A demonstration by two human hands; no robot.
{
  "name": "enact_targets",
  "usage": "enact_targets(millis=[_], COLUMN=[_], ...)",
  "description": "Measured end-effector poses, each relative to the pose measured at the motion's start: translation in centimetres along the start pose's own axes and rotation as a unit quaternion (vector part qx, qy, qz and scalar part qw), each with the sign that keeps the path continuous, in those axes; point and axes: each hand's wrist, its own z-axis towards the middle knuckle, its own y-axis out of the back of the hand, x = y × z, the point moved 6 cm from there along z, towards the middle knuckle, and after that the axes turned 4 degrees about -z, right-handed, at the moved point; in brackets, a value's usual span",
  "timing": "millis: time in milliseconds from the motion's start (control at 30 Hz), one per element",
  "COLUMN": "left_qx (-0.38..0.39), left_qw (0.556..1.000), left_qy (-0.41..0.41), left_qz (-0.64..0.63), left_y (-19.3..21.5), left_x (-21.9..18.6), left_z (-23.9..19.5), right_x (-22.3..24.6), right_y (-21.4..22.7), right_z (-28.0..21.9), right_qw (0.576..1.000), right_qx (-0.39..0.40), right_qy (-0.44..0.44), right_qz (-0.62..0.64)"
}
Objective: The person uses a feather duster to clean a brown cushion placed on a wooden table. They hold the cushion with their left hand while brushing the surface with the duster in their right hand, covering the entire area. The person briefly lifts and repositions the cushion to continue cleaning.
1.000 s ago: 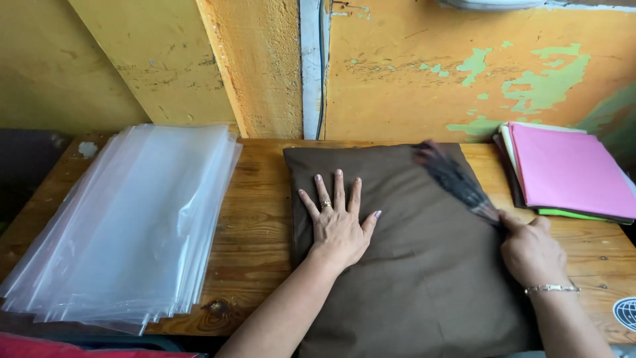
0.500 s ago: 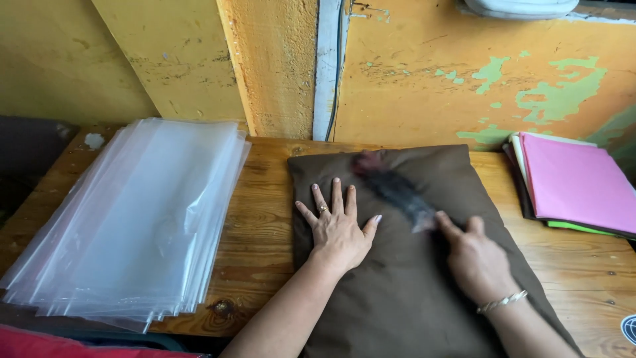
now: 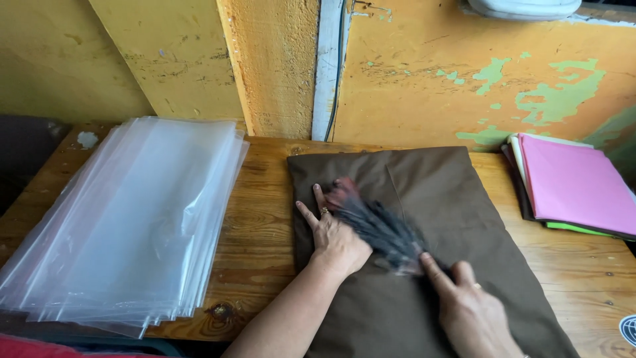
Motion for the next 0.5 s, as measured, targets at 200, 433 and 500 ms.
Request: enact_targets(millis=[200, 433, 500], left_qx=[0.017, -0.01, 0.072], left_qw=[0.999, 0.998, 0.997], left_qy=[0.01, -0.004, -0.007], left_qz=[0.044, 0.058, 0.024], left_y=[-0.6, -0.2, 0.2], left_x=[-0.1, -0.2, -0.5], left_z=[0.2, 0.2, 0.1], right_x=[-12.8, -6.9, -2.7], right_y=[1.9, 2.1, -0.7], right_z=[3.6, -2.3, -3.4], right_qw=[0.96, 0.958, 0.976], right_qx=[-0.019, -0.15, -0.207], right_qy=[-0.252, -0.193, -0.017], right_qz=[0.119, 0.148, 0.063])
